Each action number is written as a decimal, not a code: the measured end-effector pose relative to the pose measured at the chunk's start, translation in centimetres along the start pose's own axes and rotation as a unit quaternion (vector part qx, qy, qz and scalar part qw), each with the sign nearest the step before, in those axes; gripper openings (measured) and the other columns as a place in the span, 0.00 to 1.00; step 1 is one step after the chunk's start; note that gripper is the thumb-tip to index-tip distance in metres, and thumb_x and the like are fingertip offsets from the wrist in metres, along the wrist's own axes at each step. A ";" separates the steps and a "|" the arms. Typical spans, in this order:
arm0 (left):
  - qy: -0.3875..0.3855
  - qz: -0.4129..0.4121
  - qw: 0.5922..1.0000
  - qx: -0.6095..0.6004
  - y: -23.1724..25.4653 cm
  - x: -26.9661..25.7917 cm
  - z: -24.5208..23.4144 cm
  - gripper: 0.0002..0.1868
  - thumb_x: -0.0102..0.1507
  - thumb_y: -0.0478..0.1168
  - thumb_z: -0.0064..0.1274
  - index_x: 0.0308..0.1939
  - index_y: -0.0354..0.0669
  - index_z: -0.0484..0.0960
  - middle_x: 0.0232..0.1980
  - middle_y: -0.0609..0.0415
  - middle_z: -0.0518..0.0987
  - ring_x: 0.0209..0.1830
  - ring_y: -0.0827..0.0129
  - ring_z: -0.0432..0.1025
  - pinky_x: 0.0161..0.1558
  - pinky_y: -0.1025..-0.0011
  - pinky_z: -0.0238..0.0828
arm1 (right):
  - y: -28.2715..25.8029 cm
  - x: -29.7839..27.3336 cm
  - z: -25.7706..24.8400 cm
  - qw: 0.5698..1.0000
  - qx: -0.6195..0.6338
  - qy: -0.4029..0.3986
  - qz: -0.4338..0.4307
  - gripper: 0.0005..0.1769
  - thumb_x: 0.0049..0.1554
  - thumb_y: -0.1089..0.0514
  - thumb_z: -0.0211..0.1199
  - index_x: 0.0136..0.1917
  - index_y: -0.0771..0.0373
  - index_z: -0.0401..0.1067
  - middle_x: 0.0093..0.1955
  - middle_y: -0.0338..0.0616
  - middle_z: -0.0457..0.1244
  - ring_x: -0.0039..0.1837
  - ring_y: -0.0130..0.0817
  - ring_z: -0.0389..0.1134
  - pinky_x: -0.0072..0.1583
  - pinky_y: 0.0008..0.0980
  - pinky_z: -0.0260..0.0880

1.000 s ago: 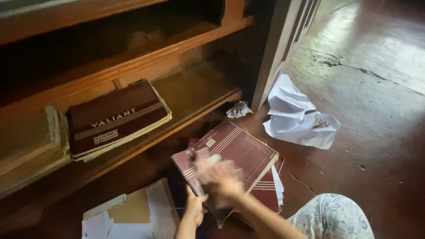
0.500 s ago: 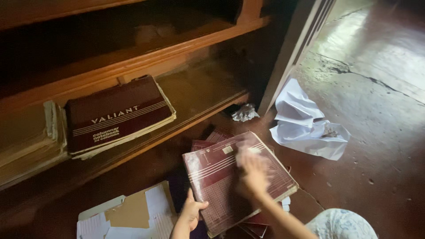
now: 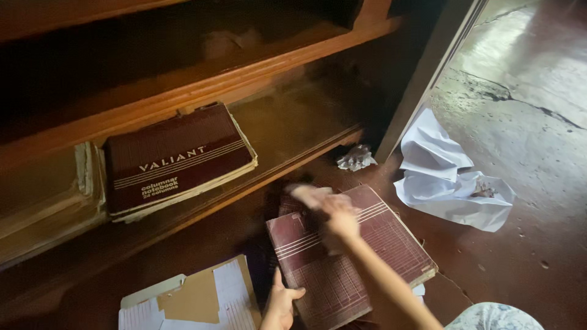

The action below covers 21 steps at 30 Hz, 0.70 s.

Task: The person sits on the floor and wipes the covers of several red columnar notebooks with a cloth, then places them on a wooden shelf. The person also flips through a yellow folder containing printed sheets and handles a purple notebook and blue binders, placing them on the shelf.

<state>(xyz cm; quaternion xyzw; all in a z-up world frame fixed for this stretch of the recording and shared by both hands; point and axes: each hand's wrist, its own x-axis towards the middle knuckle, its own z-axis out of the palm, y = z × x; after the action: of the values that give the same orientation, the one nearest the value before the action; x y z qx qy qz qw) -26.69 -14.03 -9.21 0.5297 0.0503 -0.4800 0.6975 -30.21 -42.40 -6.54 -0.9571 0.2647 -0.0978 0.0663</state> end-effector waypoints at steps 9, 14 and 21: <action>0.003 -0.007 0.999 -0.033 0.4 -0.6 0.6 0.57 0.50 0.16 0.50 0.80 0.56 0.49 0.66 0.37 0.76 0.60 0.48 0.73 0.61 0.52 0.70 | 15.0 -5.1 -0.9 0.985 0.071 0.078 0.137 0.32 0.61 0.55 0.50 0.78 0.51 0.59 0.79 0.43 0.54 0.80 0.43 0.54 0.76 0.44 0.54; 0.014 0.050 0.997 0.057 0.6 -1.3 1.4 0.56 0.51 0.17 0.51 0.80 0.55 0.50 0.66 0.44 0.75 0.60 0.52 0.73 0.61 0.54 0.71 | 17.9 -10.3 -4.4 0.969 0.096 -0.049 0.222 0.31 0.59 0.58 0.51 0.75 0.48 0.59 0.83 0.38 0.51 0.77 0.48 0.55 0.73 0.44 0.59; -0.023 0.038 0.999 -0.019 6.2 -7.4 4.4 0.55 0.51 0.20 0.50 0.80 0.58 0.52 0.64 0.40 0.77 0.57 0.48 0.73 0.59 0.48 0.71 | 17.2 -16.2 -11.1 0.971 -0.101 -0.158 0.151 0.47 0.51 0.60 0.63 0.79 0.46 0.48 0.82 0.59 0.42 0.82 0.56 0.44 0.76 0.55 0.51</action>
<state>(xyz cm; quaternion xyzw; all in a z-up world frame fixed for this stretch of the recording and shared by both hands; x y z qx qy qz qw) -28.08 -13.11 1.27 0.5070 0.0231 -0.4637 0.7262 -54.77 -49.43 -1.32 -0.9111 0.4009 0.0930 0.0245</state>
